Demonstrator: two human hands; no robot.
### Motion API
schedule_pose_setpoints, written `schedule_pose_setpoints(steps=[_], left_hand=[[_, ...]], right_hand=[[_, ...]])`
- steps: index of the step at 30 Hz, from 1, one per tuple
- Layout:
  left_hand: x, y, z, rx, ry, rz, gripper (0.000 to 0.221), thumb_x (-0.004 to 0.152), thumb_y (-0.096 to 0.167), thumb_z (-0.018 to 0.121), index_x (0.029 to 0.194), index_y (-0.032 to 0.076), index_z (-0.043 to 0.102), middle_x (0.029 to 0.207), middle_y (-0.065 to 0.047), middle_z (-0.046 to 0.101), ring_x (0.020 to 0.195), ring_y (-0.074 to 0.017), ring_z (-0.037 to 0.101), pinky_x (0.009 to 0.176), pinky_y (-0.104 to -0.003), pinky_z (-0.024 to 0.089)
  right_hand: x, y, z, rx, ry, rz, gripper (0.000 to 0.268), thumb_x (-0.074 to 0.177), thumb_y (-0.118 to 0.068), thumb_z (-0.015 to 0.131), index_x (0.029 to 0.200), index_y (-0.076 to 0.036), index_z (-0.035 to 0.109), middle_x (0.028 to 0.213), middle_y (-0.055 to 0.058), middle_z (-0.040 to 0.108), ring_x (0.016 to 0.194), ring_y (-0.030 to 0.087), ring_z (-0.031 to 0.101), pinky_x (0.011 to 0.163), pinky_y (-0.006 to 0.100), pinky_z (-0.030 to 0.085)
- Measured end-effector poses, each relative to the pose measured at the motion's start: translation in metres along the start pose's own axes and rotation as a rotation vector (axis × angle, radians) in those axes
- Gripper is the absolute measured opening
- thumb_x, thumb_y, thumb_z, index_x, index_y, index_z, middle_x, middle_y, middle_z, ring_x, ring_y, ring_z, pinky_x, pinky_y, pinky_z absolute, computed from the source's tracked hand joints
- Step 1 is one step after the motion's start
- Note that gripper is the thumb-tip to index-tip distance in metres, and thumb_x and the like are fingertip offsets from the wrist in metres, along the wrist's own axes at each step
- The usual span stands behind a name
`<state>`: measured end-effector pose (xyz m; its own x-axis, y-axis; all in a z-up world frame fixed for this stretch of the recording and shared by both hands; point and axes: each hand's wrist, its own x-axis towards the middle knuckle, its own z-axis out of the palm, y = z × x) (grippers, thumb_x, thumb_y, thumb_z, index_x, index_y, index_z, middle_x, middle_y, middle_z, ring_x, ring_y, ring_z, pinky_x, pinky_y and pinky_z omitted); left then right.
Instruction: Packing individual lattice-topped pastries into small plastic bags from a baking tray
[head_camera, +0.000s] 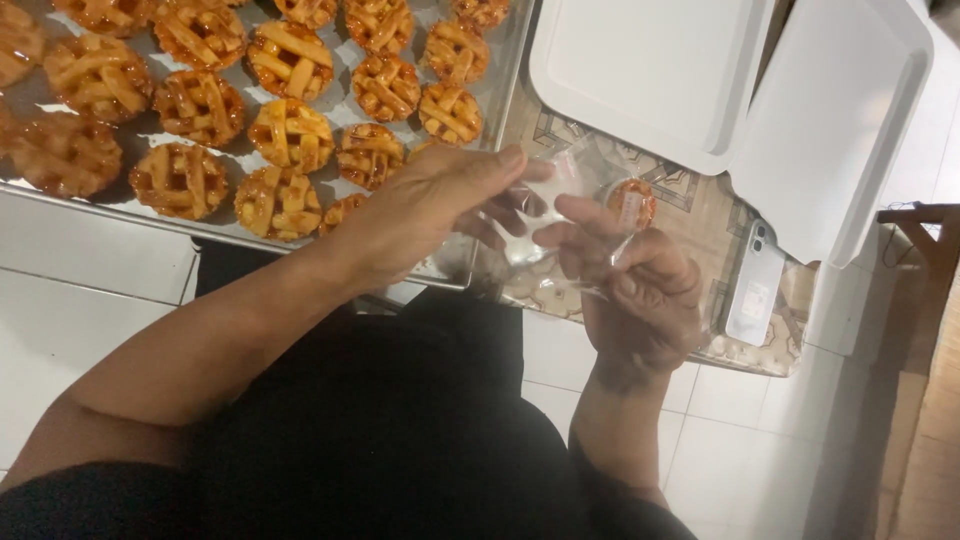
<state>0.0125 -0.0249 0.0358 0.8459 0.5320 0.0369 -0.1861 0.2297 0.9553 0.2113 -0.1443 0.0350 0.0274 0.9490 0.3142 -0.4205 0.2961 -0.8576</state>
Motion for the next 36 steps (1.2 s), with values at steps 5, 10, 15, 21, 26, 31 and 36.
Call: schedule_pose_setpoints(steps=[5,10,15,21,26,31,36], left_hand=[[-0.010,-0.018,0.014,0.025,0.529,-0.029,0.071,0.101,0.053,0.053,0.137,-0.008,0.046,0.120,-0.026,0.053,0.112,-0.0332,0.058,0.091,-0.044,0.055],[-0.007,-0.004,0.032,-0.445,0.489,-0.210,0.108,0.089,0.056,0.066,0.153,-0.012,0.012,0.136,-0.043,0.033,0.127,-0.0538,0.045,0.090,-0.049,0.058],[0.012,0.005,0.042,-0.822,0.567,-0.440,0.082,0.058,0.041,0.076,0.130,0.009,0.055,0.106,-0.009,0.061,0.082,-0.0165,0.060,0.074,-0.031,0.053],[0.015,-0.024,0.040,-0.885,0.473,-0.191,0.076,0.082,0.024,0.074,0.150,0.016,0.040,0.095,-0.012,0.070,0.084,-0.0240,0.070,0.074,-0.033,0.059],[0.021,-0.021,0.045,-0.821,0.538,-0.229,0.068,0.085,0.020,0.067,0.149,0.013,0.044,0.104,-0.014,0.067,0.093,-0.0214,0.067,0.081,-0.032,0.054],[0.021,-0.032,0.043,-0.831,0.468,-0.291,0.023,0.091,0.024,0.063,0.098,0.002,0.065,0.100,-0.013,0.071,0.081,-0.0213,0.068,0.080,-0.038,0.054],[0.017,-0.023,0.047,-0.700,0.235,-0.202,0.074,0.083,0.038,0.071,0.142,0.005,0.040,0.108,-0.002,0.062,0.098,-0.0125,0.063,0.073,-0.030,0.059]], right_hand=[[-0.008,0.006,0.008,-0.394,0.099,-0.135,0.008,0.093,-0.008,0.061,0.095,-0.009,0.069,0.137,0.027,0.061,0.135,0.040,0.057,0.108,0.052,0.047],[-0.013,0.023,0.022,-0.772,0.119,-0.244,0.009,0.098,-0.013,0.065,0.091,-0.009,0.063,0.143,0.024,0.058,0.140,0.036,0.054,0.116,0.050,0.041],[-0.023,0.045,0.027,-1.473,-0.254,-0.461,0.019,0.104,-0.002,0.046,0.111,0.004,0.063,0.134,0.018,0.061,0.132,0.043,0.059,0.117,0.070,0.027],[-0.017,0.038,0.038,-1.490,-0.238,-0.565,0.013,0.093,0.001,0.055,0.080,0.003,0.056,0.127,0.032,0.061,0.117,0.055,0.066,0.110,0.074,0.026],[-0.024,0.043,0.035,-1.587,-0.140,-0.542,0.015,0.090,-0.009,0.058,0.077,-0.002,0.056,0.125,0.028,0.065,0.123,0.053,0.063,0.113,0.073,0.019],[-0.027,0.043,0.027,-1.590,-0.080,-0.535,0.015,0.091,-0.016,0.062,0.090,-0.002,0.066,0.127,0.025,0.067,0.130,0.051,0.057,0.118,0.071,0.009],[-0.022,0.034,0.024,-1.234,0.059,-0.554,0.017,0.093,0.005,0.063,0.083,-0.002,0.051,0.132,0.033,0.058,0.130,0.037,0.060,0.127,0.066,0.019]])
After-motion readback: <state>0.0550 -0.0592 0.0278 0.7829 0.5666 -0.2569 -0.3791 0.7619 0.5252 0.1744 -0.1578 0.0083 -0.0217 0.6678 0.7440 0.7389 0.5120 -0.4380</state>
